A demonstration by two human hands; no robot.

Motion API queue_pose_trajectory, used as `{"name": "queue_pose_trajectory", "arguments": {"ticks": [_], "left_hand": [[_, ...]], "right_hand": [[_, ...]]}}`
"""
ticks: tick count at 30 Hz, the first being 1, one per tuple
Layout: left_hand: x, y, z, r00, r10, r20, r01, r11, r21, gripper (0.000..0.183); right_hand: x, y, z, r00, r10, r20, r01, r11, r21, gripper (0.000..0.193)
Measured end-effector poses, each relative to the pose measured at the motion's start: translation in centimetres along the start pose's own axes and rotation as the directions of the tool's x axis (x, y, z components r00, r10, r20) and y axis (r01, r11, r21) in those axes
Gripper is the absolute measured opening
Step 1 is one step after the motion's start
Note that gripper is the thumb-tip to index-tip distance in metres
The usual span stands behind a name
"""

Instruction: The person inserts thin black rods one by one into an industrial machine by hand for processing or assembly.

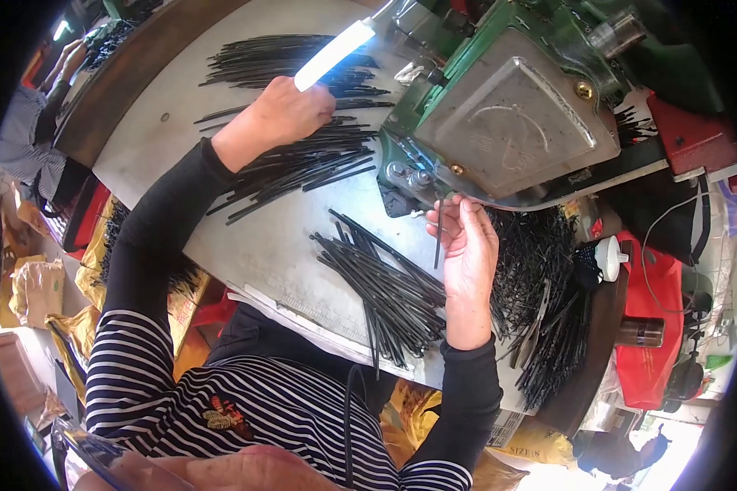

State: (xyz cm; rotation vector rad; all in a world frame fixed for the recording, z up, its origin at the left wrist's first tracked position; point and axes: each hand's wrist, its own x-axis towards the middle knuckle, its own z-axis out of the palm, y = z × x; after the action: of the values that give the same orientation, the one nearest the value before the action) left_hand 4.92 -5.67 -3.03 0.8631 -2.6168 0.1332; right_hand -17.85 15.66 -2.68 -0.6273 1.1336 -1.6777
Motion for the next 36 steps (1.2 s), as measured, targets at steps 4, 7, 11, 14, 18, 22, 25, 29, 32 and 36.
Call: {"name": "queue_pose_trajectory", "arguments": {"ticks": [4,7,11,14,18,22,25,29,32,36], "left_hand": [[-0.4,0.2,0.3,0.997,0.054,-0.049,-0.052,0.998,0.043,0.008],[-0.9,-0.1,0.8,0.984,0.113,-0.139,-0.108,0.993,0.044,0.007],[-0.5,0.6,0.2,0.99,0.102,-0.093,-0.101,0.995,0.015,0.006],[-0.4,0.8,-0.4,0.996,0.087,-0.029,-0.088,0.996,-0.021,0.008],[-0.7,1.3,-1.2,0.991,0.066,-0.117,-0.078,0.991,-0.109,0.009],[-0.5,2.0,-1.4,0.987,0.098,-0.13,-0.12,0.979,-0.167,0.011],[-0.8,1.4,-0.8,0.973,0.17,-0.154,-0.187,0.977,-0.099,0.012],[-0.1,1.6,-1.8,0.986,0.034,0.162,-0.014,0.992,-0.123,0.012],[-0.2,1.4,-1.3,0.991,0.026,0.133,-0.004,0.987,-0.16,0.012],[-0.2,1.9,-1.8,0.998,0.062,-0.001,-0.061,0.975,-0.213,0.012]], "right_hand": [[-0.2,-0.2,0.5,0.999,-0.002,-0.035,0.001,1.0,-0.015,0.016],[-0.2,-0.2,0.5,0.999,0.005,-0.033,-0.006,1.0,-0.029,0.016],[-0.3,-0.2,0.5,0.999,0.024,-0.033,-0.025,0.999,-0.03,0.017],[-0.2,-0.1,0.5,0.999,0.023,-0.025,-0.024,0.999,-0.039,0.019],[-0.3,-0.4,0.7,0.999,0.034,0.006,-0.034,0.996,-0.082,0.021],[-0.6,-0.5,1.2,0.998,0.044,0.036,-0.038,0.989,-0.14,0.02],[-0.9,-0.5,1.5,0.997,0.054,0.056,-0.042,0.981,-0.191,0.019],[-0.8,-0.3,1.2,0.993,0.077,0.093,-0.055,0.974,-0.22,0.021],[-0.9,-0.3,1.4,0.993,0.08,0.084,-0.059,0.972,-0.226,0.021],[-0.9,-0.6,1.4,0.992,0.083,0.092,-0.058,0.968,-0.246,0.021]]}}
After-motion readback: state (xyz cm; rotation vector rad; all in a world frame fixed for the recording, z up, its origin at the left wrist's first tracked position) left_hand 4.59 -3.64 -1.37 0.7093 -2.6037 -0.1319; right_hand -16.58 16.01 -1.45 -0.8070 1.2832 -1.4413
